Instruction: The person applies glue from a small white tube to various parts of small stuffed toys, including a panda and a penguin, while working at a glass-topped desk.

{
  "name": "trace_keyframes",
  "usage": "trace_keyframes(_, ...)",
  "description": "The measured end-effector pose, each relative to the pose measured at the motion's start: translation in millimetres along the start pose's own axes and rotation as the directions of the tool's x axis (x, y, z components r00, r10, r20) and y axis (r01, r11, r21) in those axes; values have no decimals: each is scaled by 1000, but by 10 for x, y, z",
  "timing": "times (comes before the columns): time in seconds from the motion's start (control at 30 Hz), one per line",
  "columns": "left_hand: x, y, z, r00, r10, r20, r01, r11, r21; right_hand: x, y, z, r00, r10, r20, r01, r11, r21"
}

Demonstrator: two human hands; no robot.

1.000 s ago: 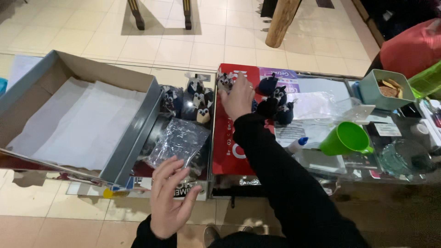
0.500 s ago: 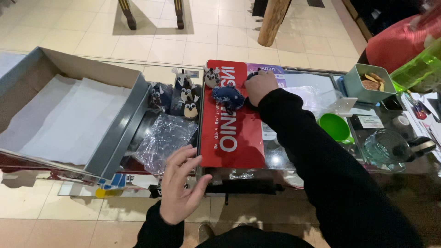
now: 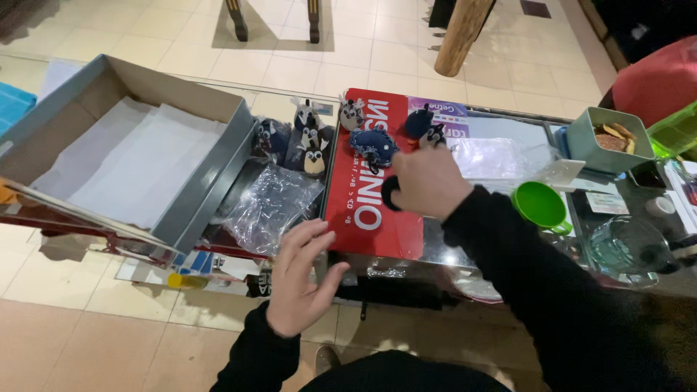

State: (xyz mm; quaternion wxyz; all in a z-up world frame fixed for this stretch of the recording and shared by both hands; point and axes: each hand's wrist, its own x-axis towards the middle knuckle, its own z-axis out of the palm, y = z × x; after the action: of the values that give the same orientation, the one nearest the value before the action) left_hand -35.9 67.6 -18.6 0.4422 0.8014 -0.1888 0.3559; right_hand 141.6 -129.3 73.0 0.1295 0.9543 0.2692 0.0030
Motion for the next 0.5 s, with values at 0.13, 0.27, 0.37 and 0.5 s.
trace_keyframes(0.13, 89, 34, 180, 1000, 4, 10, -4, 998, -67, -226, -157, 623, 998, 20, 57, -23, 998, 52)
trace_keyframes(0.27, 85, 5, 395, 999, -40, 37, 43, 995, -92, -421, -208, 666, 994, 111, -20, -105, 973, 205)
trace_keyframes(0.37, 46, 22, 544, 995, -77, 58, 83, 991, -107, -642, -182, 572, 994, 107, -13, -94, 921, 379)
trace_keyframes(0.5, -36, -82, 788, 991, -132, 25, 135, 978, -160, -989, -125, 398, 993, 114, -17, -80, 784, 615)
